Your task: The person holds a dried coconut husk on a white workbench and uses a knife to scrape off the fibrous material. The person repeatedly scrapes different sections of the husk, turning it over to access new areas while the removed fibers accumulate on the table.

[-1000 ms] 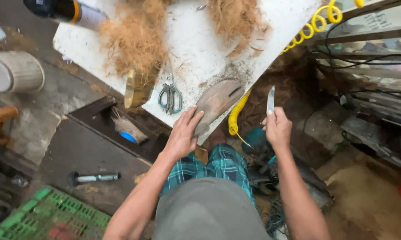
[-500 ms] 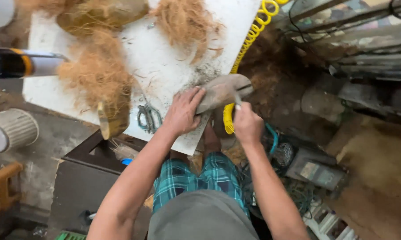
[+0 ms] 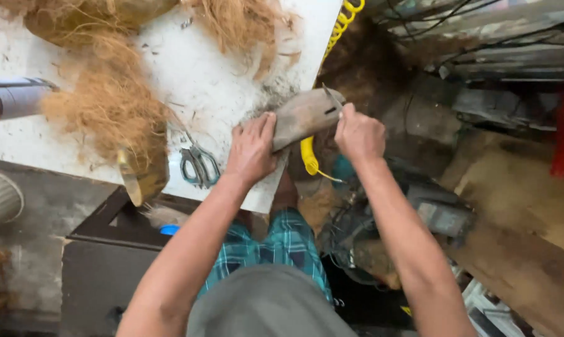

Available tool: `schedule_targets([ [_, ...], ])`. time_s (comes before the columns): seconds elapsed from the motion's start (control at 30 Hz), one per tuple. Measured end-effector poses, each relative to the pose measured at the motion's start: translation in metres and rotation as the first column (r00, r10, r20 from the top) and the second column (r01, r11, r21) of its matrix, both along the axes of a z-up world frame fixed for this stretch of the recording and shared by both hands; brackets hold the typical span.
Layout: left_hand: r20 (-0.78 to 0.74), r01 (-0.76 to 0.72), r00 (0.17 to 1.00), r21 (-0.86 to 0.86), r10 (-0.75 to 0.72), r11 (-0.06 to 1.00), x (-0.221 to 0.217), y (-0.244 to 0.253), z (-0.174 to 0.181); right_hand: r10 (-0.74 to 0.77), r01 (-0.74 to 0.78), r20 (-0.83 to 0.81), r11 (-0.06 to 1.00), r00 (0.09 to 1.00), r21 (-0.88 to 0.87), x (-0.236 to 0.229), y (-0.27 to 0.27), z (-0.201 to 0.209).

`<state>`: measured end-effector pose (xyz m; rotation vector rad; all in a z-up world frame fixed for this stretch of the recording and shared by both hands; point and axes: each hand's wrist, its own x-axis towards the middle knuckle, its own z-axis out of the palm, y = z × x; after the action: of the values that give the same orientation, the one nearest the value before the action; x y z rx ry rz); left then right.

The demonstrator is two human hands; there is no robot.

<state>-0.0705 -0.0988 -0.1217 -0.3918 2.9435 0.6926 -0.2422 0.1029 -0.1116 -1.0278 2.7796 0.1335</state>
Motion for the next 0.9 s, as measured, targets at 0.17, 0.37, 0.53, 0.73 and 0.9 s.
schedule_targets([
  [0.17,0.008,-0.007,1.000,0.019,0.007,1.000,-0.003,-0.002,0.001,0.197,-0.199,0.056,0.980,0.979,0.031,0.020,-0.035,0.020],
  [0.37,0.040,-0.049,0.998,0.076,0.046,0.996,-0.004,0.006,0.001,0.120,-0.135,0.199,0.989,0.973,0.063,0.011,-0.045,0.050],
  [0.53,0.029,-0.051,0.998,0.064,0.049,0.997,-0.004,0.000,-0.007,0.054,-0.056,0.044,0.998,0.998,0.036,-0.003,-0.023,0.012],
  [0.73,0.053,-0.050,0.998,0.137,0.043,0.989,-0.003,0.007,0.007,0.064,-0.057,-0.152,0.997,0.986,0.047,-0.002,0.004,0.012],
  [0.9,0.120,-0.049,0.992,0.093,0.038,0.994,-0.005,0.001,0.001,-0.251,0.254,0.120,0.967,0.961,-0.017,0.008,-0.013,0.025],
])
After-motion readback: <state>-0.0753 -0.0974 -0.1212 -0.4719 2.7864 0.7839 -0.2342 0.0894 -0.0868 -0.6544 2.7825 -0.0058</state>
